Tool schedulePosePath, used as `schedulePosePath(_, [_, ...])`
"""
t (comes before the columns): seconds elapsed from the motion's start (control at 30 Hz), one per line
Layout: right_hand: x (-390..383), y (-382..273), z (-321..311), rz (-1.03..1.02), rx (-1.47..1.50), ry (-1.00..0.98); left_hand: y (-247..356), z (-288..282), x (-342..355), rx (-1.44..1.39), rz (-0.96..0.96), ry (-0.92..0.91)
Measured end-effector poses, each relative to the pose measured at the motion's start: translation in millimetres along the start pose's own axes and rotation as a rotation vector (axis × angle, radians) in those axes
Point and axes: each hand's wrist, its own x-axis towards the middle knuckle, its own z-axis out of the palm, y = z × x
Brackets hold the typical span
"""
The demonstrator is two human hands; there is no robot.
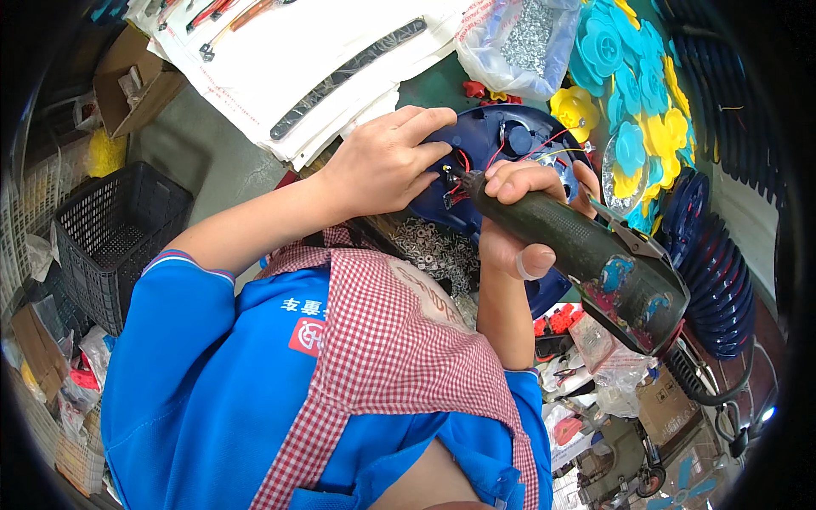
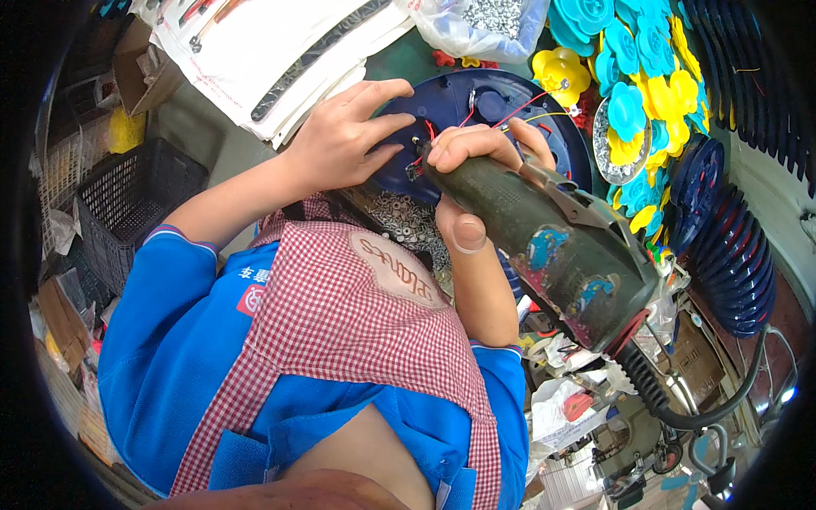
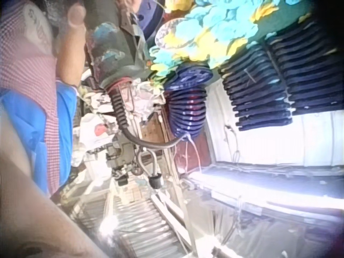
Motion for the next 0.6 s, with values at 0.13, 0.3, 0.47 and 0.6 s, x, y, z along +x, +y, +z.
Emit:
schedulePosePath(0.13, [-1.6, 17.1, -8.3, -0.076, 0.144, -0.116, -1.0, 1.0, -0.8, -0.014, 0.012, 0.004])
schedulePosePath(0.3, [3.8, 16.1, -17.2, -0.062, 0.027, -0.301, -1.3, 1.4, -1.0, 0.01, 0.012, -0.013])
schedulePosePath(0.47, [12.4, -3.2, -20.2, -0.13, 0.24, -0.104, -6.0, -15.5, 31.4, 0.183, 0.075, 0.065])
schedulePosePath(0.6, [15.3, -17.8, -33.9, -0.164, 0.166, -0.149, -36.6, 0.1, 125.9, 0.289, 0.154, 0.118])
